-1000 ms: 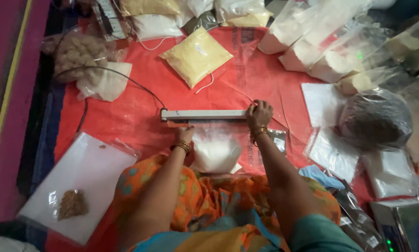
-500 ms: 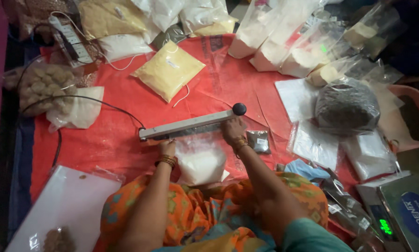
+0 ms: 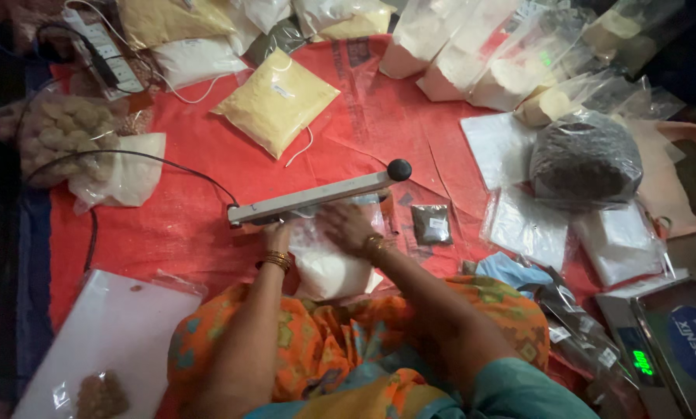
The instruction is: The person sits on a red tarp and repeatedly fills small plastic bags with a white powder, then seals them using a handheld heat sealer. The sealed bags are placed in a pile to the right.
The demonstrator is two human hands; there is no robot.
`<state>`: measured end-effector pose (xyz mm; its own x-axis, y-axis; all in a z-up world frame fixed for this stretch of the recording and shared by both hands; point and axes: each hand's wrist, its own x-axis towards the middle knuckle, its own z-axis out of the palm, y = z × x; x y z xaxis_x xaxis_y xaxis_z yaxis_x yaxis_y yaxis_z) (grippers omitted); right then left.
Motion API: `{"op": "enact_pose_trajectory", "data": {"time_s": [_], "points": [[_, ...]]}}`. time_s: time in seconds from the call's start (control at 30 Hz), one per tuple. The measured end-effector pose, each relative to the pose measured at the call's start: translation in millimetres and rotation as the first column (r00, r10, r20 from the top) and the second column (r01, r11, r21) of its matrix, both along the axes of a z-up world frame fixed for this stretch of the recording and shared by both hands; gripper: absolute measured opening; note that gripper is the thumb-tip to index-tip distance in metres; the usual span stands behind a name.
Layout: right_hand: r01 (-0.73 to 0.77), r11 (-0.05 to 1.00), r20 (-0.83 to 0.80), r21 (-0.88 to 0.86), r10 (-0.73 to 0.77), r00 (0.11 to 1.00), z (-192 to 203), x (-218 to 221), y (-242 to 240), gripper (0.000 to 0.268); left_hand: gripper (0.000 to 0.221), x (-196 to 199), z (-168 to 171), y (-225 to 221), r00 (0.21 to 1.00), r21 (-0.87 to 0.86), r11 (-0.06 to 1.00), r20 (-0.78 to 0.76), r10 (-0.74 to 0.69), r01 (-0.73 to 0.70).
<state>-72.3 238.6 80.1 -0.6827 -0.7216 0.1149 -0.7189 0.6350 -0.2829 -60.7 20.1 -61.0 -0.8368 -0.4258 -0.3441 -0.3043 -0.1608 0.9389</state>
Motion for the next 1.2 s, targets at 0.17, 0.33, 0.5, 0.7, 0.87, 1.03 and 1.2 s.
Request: {"op": "enact_pose_trajectory", "data": {"time_s": [0.17, 0.33, 0.5, 0.7, 0.87, 1.03, 1.2], "points": [[-0.131, 0.985, 0.081, 0.116, 0.122, 0.989, -8.0, 24.5, -50.0, 0.063, 0.035, 0.1, 12.0, 1.7, 0.999, 0.006, 0.999, 0.033, -0.040, 0.040], [-0.103, 0.986, 0.138, 0.129, 0.085, 0.987, -4.9, 24.1, -50.7, 0.068, 0.036, -5.2, 11.0, 2.8, 0.993, 0.008, 1.000, -0.117, 0.020, -0.019], [0.186, 0.980, 0.147, 0.069, -0.194, 0.970, -18.8, 16.9, 28.8, 0.064, 0.036, -18.2, 13.8, 0.4, 0.975, -0.150, 0.989, -0.217, -0.042, 0.009], [0.583, 0.813, 0.123, 0.010, -0.579, 0.806, -14.8, 20.4, 89.0, 0.055, 0.035, 8.3, 45.9, 3.2, 0.987, -0.331, 0.930, 0.080, -0.142, 0.160], [0.162, 0.905, -0.133, -0.394, -0.230, 0.964, 44.3, 50.3, 24.9, 0.050, 0.012, 46.5, 77.7, 10.4, 0.924, -0.049, 0.934, -0.139, -0.357, 0.354], [-0.148, 0.960, -0.235, -0.237, 0.091, 0.968, 80.4, 82.5, -34.4, 0.029, 0.018, 90.7, 88.5, -5.6, 0.873, -0.114, 0.900, -0.218, -0.437, 0.422], [-0.172, 0.984, -0.055, -0.055, 0.169, 0.984, 64.1, 53.7, -2.7, 0.017, 0.014, 98.3, 99.2, -3.1, 0.898, 0.156, 0.919, -0.322, -0.299, 0.362]]}}
